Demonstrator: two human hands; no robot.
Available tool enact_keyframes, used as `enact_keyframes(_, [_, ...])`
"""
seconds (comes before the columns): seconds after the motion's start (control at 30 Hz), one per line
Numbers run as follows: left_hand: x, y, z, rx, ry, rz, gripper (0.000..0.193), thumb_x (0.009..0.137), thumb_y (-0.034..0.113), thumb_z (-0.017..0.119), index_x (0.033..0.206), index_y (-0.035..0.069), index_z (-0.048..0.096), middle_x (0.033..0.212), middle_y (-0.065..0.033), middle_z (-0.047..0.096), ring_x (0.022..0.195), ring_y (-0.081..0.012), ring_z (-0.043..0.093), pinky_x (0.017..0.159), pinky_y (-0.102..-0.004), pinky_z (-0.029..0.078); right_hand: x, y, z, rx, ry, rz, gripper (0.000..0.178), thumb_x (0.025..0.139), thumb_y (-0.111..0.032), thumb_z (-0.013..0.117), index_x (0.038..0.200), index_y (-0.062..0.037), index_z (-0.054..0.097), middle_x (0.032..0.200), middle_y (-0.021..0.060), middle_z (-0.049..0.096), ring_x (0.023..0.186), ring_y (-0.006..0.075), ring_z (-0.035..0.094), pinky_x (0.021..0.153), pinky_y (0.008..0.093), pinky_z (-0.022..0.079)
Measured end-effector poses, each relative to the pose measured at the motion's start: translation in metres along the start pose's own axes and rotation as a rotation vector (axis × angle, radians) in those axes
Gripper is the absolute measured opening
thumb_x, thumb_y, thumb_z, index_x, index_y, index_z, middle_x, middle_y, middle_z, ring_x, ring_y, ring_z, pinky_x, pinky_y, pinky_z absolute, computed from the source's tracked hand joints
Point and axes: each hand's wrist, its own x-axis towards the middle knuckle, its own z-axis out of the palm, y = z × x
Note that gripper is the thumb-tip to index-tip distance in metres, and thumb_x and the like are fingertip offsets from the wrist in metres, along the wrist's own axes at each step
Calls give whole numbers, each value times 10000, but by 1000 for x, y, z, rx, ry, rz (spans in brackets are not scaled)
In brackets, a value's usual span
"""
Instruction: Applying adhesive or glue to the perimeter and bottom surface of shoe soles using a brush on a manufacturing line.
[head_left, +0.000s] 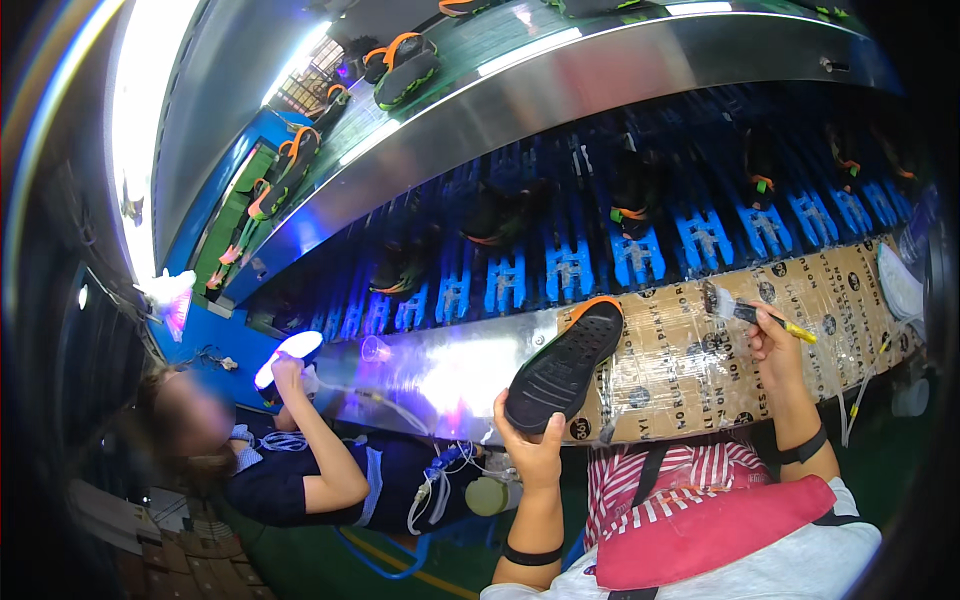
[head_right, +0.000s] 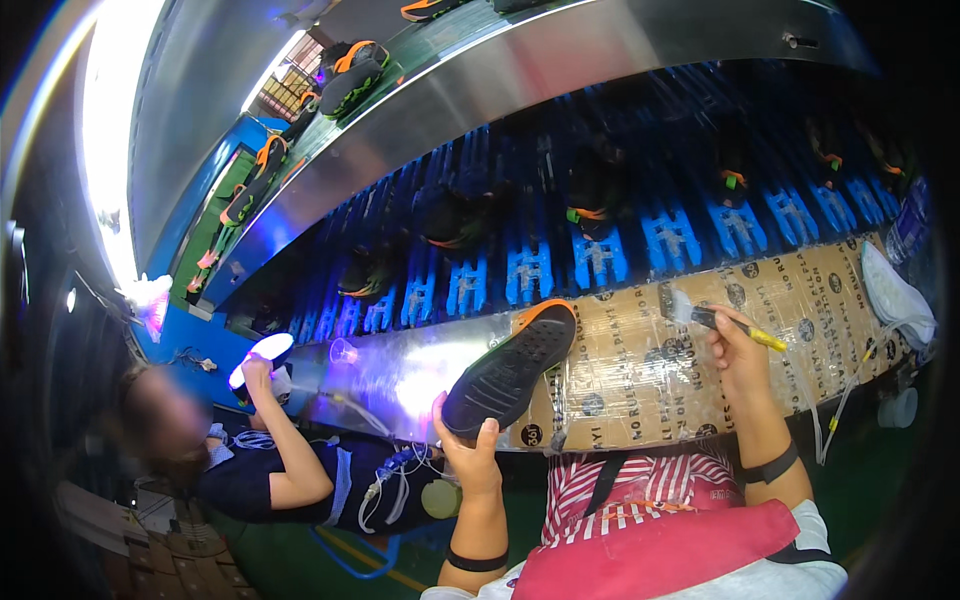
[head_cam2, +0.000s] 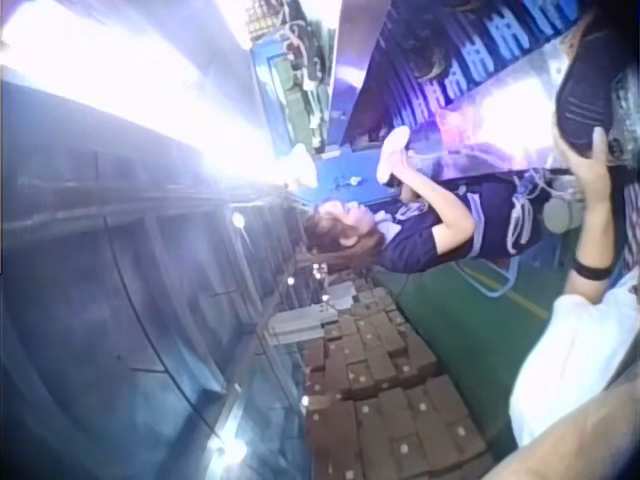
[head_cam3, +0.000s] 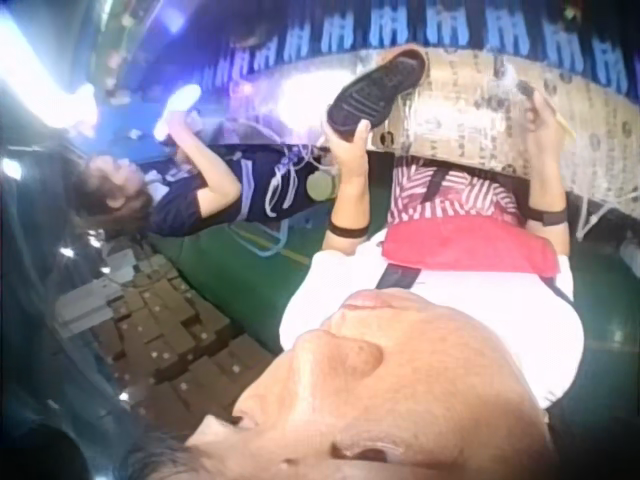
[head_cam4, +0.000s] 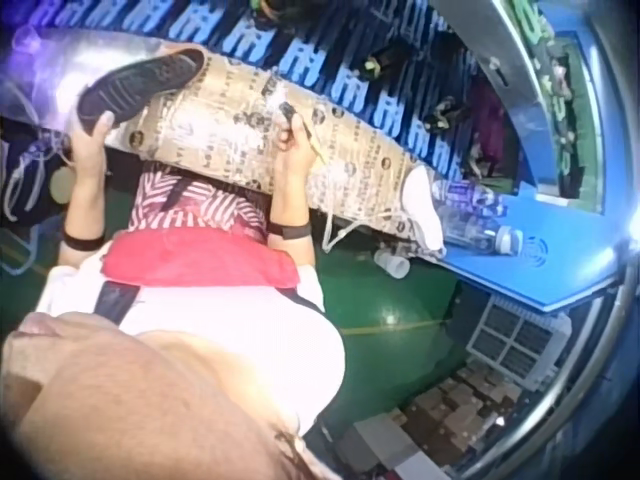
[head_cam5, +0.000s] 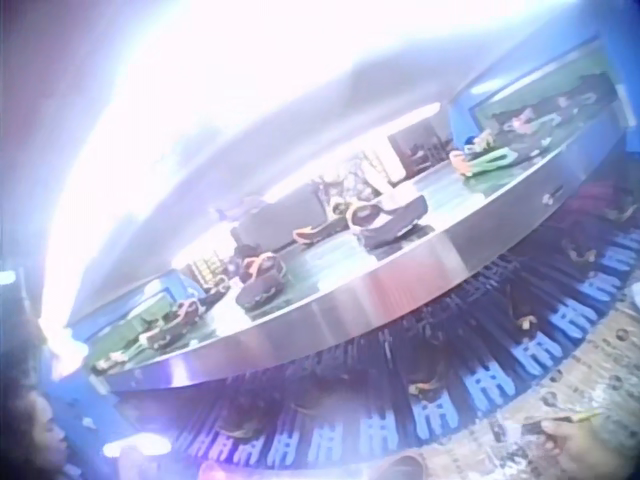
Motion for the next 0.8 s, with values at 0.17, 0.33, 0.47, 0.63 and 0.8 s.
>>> enact_keyframes(0.17, [3,5,8,-25,-21,34,737,719,44,664,1311,17,225,1179,-127,430,1062,-198,449,938,-321,346,-4,4,-40,158,43,8,264,840,-159,553,1063,-17,538,661,-2,512,495,40,426,389,152,282])
enact_keyframes(0.33, [1,-13,26,-298,35,-115,696,746,51,638,1312,29,233,1164,-109,435,1043,-179,445,922,-305,350,-13,14,-86,253,106,98,219,848,-154,532,1044,-57,538,670,3,530,495,49,442,384,155,303])
enact_keyframes(0.47, [5,-41,41,-276,-22,-56,705,756,43,613,1326,33,198,1170,-120,428,1052,-189,439,937,-305,335,-16,15,-89,306,124,80,224,858,-155,521,1058,-56,535,679,9,537,494,52,450,386,156,314])
enact_keyframes(0.63, [6,-57,42,-91,-166,-86,805,784,117,620,1379,23,85,1226,-144,394,1076,-206,430,941,-312,338,-19,17,-90,328,116,59,244,865,-163,518,1083,-53,525,687,15,543,493,53,453,386,158,320])
enact_keyframes(0.8, [5,-57,41,-306,-181,-142,713,882,321,464,1396,49,50,1267,-177,357,1109,-238,435,948,-330,347,-28,24,-90,330,104,-36,272,869,-163,517,1103,-27,501,717,39,546,509,67,456,419,170,334])
